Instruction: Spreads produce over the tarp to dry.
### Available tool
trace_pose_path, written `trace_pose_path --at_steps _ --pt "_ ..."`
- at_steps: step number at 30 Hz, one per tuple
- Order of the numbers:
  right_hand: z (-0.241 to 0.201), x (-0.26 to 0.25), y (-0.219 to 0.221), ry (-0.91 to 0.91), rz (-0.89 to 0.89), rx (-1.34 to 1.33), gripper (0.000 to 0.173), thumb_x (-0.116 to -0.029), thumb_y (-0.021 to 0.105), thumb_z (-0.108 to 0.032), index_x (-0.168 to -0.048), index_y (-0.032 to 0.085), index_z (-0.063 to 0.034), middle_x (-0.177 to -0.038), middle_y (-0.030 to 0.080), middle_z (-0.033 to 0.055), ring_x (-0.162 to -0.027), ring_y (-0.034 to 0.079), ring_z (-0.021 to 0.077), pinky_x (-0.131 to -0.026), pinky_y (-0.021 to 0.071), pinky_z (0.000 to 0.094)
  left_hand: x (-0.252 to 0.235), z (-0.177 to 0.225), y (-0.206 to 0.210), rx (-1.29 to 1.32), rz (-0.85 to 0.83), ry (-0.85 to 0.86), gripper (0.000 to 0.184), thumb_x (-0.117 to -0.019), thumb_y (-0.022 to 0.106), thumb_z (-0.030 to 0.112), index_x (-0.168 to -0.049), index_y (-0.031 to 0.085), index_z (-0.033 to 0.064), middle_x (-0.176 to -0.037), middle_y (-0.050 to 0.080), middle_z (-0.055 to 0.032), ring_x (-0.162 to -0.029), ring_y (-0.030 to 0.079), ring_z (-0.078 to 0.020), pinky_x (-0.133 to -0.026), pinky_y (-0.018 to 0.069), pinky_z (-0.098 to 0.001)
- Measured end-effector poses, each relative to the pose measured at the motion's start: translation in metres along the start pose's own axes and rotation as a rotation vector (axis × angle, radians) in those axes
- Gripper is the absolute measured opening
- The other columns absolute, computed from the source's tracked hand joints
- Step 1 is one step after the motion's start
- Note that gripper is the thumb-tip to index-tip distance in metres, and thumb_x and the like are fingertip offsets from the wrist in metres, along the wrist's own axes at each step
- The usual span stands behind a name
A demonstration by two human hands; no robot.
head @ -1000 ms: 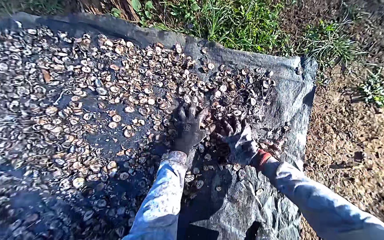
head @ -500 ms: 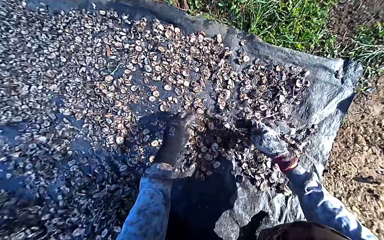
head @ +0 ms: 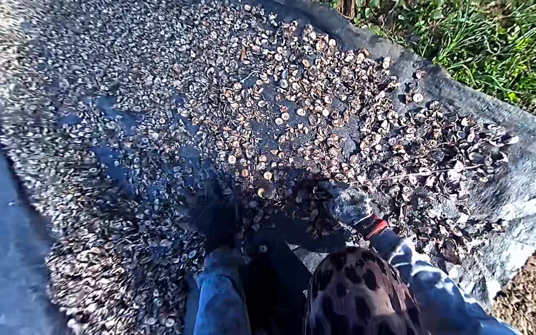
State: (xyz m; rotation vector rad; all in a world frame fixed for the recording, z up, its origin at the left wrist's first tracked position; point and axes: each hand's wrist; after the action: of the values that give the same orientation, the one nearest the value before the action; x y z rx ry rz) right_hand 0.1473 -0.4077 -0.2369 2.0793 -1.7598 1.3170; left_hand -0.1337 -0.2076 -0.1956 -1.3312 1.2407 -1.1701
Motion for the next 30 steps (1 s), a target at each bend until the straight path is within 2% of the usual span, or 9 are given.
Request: trace_pose_path --at_steps 4,9,12,15,20,23,26,28,30 --pt "-0.038 -0.054 -0.003 -0.232 0.116 0.167 0.06 -0.1025 0.06 -0.029 -0.153 0.044 -0.0012 -0.152 0.047 0.0293 -0.143 0.043 0.0455 -0.117 0.0315 0.0619 0.044 -0.095 0.032 0.143 -0.246 -0.32 0.076 -0.1025 0.056 0.049 -0.162 0.027 0.0098 -0.157 0.037 -0.0325 -0.14 0.044 -0.0515 -0.111 0.0389 -0.0658" --pt "-0.069 -0.067 0.032 -0.293 0.046 0.073 0.056 -0.105 0.057 -0.024 -0.156 0.041 -0.0076 -0.158 0.044 0.0193 -0.146 0.042 0.0341 -0.121 0.0306 0.0504 0.072 -0.017 0.012 0.639 -0.175 -0.125 0.057 -0.0995 0.063 0.015 -0.15 0.044 -0.0048 -0.143 0.053 -0.0295 -0.133 0.053 -0.038 -0.112 0.0429 -0.0511" --pt "-0.102 -0.08 0.009 -0.362 0.151 -0.12 0.048 -0.1059 0.054 -0.021 -0.151 0.048 -0.0073 -0.145 0.057 0.0227 -0.135 0.054 0.0381 -0.113 0.0403 0.0568 0.039 0.017 -0.012 0.724 -0.118 0.032 0.052 -0.1018 0.061 0.018 -0.151 0.048 0.0073 -0.139 0.059 -0.0255 -0.124 0.06 -0.0396 -0.104 0.0481 -0.0586" --pt "-0.119 -0.068 -0.026 -0.295 0.303 -0.363 0.044 -0.1061 0.053 -0.01 -0.147 0.047 0.0069 -0.147 0.051 0.0311 -0.139 0.049 0.0413 -0.118 0.0345 0.0507 -0.008 0.02 -0.036 0.565 -0.037 0.165 0.062 -0.1014 0.064 0.024 -0.154 0.039 0.0025 -0.148 0.05 -0.0293 -0.134 0.051 -0.0471 -0.109 0.0415 -0.0649" --pt "-0.16 -0.128 -0.031 -0.371 0.267 0.329 0.091 -0.0906 0.074 -0.04 -0.164 0.026 -0.0154 -0.165 0.029 0.0256 -0.147 0.037 0.0476 -0.112 0.0356 0.0687 -0.085 -0.019 -0.029 0.149 -0.157 0.081 0.084 -0.0922 0.074 0.037 -0.16 0.033 0.0081 -0.164 0.024 -0.0314 -0.149 0.024 -0.0555 -0.113 0.0228 -0.077" --pt "-0.155 -0.137 0.027 -0.446 0.084 0.555 0.086 -0.0882 0.078 -0.031 -0.161 0.034 -0.0167 -0.168 0.011 0.0301 -0.152 0.019 0.0531 -0.116 0.0279 0.0706 -0.042 -0.06 0.04 0.311 -0.235 0.074 0.062 -0.0978 0.068 0.03 -0.151 0.048 0.0054 -0.157 0.04 -0.027 -0.145 0.037 -0.0491 -0.114 0.0318 -0.0696" --pt "-0.171 -0.141 0.017 -0.529 0.103 0.574 0.053 -0.1009 0.058 -0.009 -0.153 0.049 -0.0115 -0.156 0.046 0.0239 -0.143 0.045 0.0433 -0.115 0.0343 0.062 -0.008 -0.07 0.026 0.547 -0.318 0.305 0.05 -0.0999 0.063 0.016 -0.146 0.052 -0.0017 -0.15 0.051 -0.0263 -0.142 0.046 -0.042 -0.119 0.0327 -0.0569" --pt "-0.206 -0.147 -0.018 -0.453 0.068 0.507 0.041 -0.1042 0.057 -0.021 -0.145 0.059 -0.0157 -0.137 0.065 0.0168 -0.127 0.061 0.0366 -0.107 0.0436 0.0609 -0.015 -0.086 0.025 0.593 -0.24 0.376 0.056 -0.0945 0.072 0.02 -0.145 0.054 0.003 -0.149 0.053 -0.0227 -0.14 0.048 -0.0395 -0.116 0.0367 -0.0576" --pt "-0.249 -0.171 -0.051 -0.434 0.081 0.53 0.041 -0.1043 0.058 -0.031 -0.144 0.059 -0.0209 -0.136 0.065 0.0153 -0.125 0.061 0.0365 -0.106 0.0428 0.0637 -0.041 -0.104 0.033 0.494 -0.015 0.396 0.079 -0.0855 0.081 0.036 -0.155 0.047 0.02 -0.164 0.034 -0.0168 -0.152 0.028 -0.0416 -0.119 0.0245 -0.066"
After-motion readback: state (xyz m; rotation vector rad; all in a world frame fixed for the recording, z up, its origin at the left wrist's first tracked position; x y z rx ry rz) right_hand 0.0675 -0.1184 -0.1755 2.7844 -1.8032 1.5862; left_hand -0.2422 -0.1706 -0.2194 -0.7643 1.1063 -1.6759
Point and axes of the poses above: each hand's wrist, its own x-axis away from the middle knuckle, its own y-axis out of the palm, z = x × y
